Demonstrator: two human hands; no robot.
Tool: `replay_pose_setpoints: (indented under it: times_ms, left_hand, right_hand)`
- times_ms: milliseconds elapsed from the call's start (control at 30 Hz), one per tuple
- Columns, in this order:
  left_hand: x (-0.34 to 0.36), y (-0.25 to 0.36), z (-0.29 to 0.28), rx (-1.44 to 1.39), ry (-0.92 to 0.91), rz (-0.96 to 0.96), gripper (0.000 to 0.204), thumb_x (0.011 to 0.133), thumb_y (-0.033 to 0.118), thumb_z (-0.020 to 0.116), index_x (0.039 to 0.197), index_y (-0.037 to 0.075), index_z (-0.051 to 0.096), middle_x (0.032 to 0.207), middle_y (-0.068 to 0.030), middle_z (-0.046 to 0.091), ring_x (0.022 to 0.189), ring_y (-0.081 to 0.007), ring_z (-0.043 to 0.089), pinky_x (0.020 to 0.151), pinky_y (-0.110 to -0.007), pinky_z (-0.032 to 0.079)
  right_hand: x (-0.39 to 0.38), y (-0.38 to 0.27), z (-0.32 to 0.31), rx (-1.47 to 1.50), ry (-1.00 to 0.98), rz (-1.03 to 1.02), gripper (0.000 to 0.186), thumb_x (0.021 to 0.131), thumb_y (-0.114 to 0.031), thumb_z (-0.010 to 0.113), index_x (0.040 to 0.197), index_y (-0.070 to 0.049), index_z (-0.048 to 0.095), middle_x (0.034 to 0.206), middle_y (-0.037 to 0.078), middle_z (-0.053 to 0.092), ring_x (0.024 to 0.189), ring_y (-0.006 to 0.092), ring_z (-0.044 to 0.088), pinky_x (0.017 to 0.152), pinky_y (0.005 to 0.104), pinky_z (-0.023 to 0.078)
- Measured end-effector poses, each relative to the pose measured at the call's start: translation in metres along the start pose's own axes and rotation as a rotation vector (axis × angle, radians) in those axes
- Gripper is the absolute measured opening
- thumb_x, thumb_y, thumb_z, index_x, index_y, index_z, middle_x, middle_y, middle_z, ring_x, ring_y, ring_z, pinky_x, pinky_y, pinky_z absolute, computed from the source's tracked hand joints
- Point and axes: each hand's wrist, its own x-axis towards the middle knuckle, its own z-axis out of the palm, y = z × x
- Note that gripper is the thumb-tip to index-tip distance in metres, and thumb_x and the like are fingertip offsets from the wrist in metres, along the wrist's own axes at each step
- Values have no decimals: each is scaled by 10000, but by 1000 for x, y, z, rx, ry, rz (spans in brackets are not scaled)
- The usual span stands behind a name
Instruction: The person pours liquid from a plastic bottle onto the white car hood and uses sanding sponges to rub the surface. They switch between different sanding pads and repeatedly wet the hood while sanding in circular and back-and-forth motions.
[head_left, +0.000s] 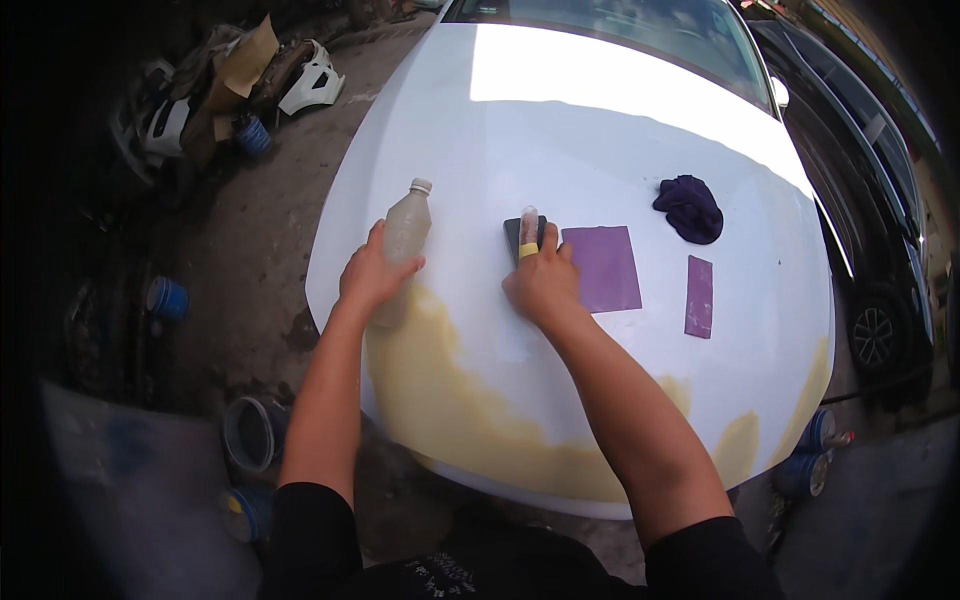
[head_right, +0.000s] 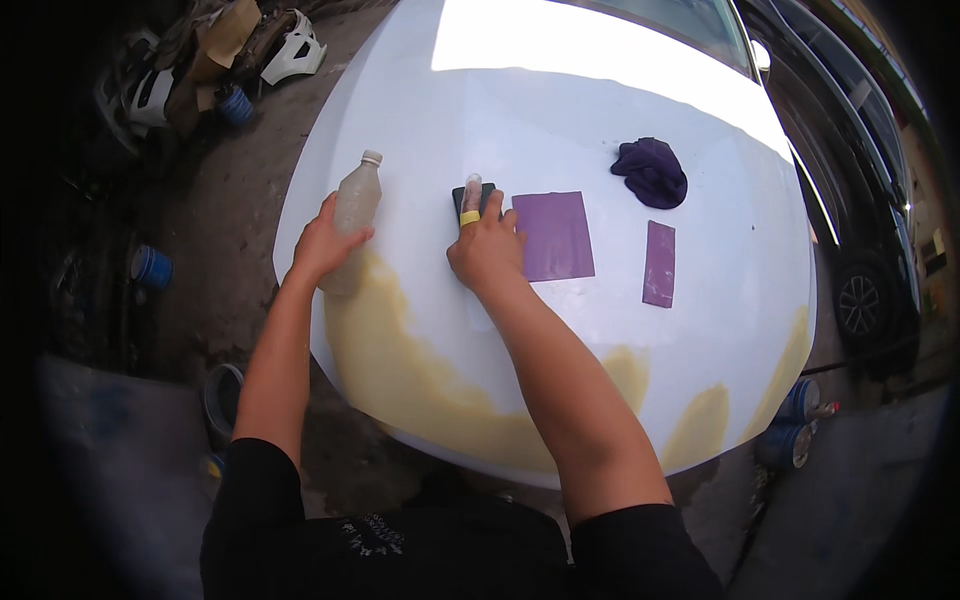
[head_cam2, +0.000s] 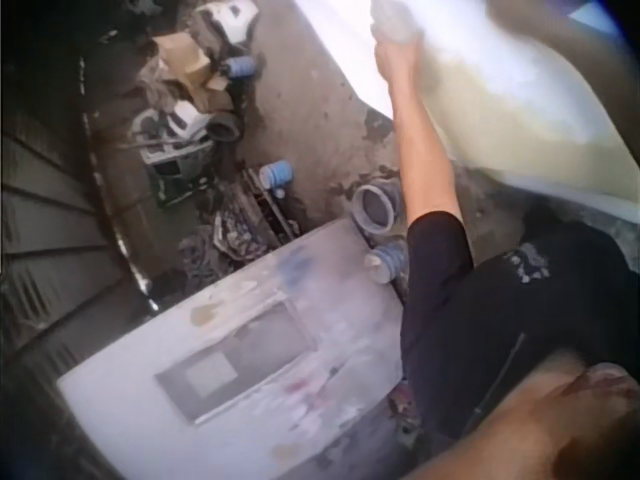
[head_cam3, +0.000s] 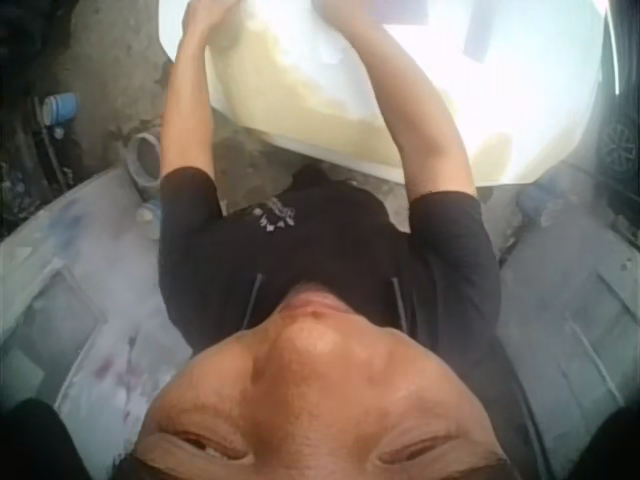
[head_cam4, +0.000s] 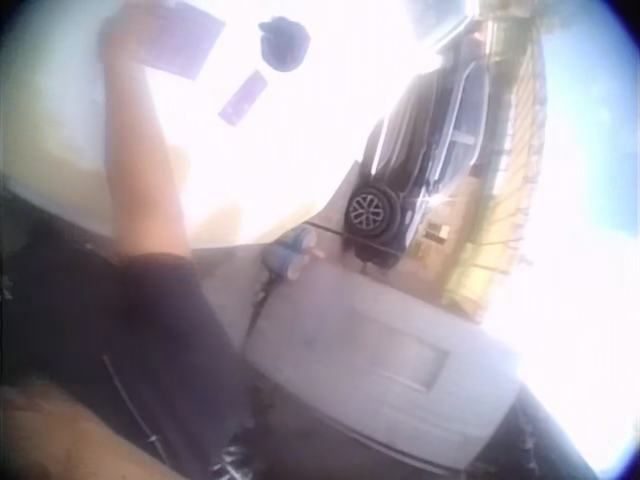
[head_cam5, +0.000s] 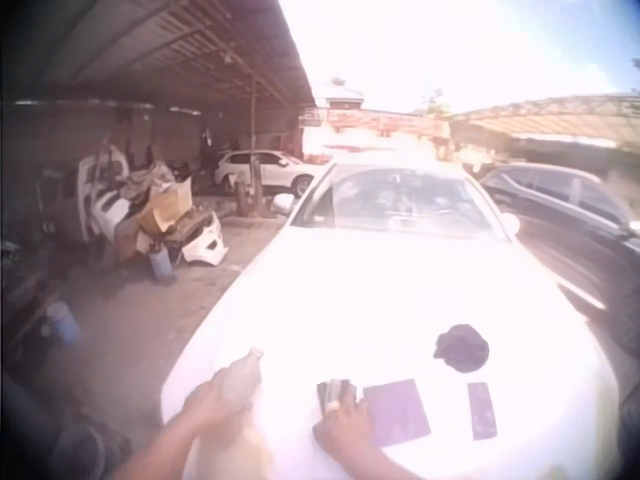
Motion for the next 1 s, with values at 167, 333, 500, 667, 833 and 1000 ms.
replay_pose_setpoints:
  times_ms: [167,333,500,667,833,1000]
  left_hand:
    - [22,17,4,216,-43,-94,1008,779,518,722,1555,113,221,1261,-186,626,1162,-334,616,944,-447,503]
    - [27,12,15,245,14,-135,1026,799,569,690,1567,108,189,1275,-199,613,1174,-349,607,958,-457,495]
    - [27,15,21,270,59,-153,1005,836,593,641,1570,109,152,1345,-208,537,1203,-349,578,959,-465,492]
    - [30,19,20,282,81,-150,958,854,561,632,1557,83,191,1390,-208,494,1269,-352,509,1019,-475,444]
    - [27,40,30,394,287,82,830,863,498,655,1486,43,349,1357,-197,495,1279,-360,431,1053,-484,387]
    - [25,105,71,202,194,292,642,903,447,646,1352,9,513,1257,-196,575,1199,-360,523,997,-442,454]
  right_hand:
    - [-45,35,-17,519,225,-191,903,864,-225,585,1577,-74,52,1494,238,330,1199,376,495,993,447,454]
    - [-108,83,-34,1386,85,36,873,837,-115,575,1573,-114,107,1373,204,465,1170,347,562,930,451,523]
    - [-164,121,-44,2012,91,192,752,944,-114,549,1556,-78,112,1306,212,528,1037,262,627,879,386,543]
    - [-209,152,-31,1668,338,289,785,943,-35,555,1568,-83,84,1128,165,626,1020,187,613,883,329,520]
    - [-257,173,-23,1273,546,392,816,926,-37,578,1580,-119,97,1133,139,562,924,166,621,804,302,531]
    - [-305,194,-18,1215,599,424,815,905,-23,608,1576,-111,154,1159,129,523,911,154,620,791,288,524]
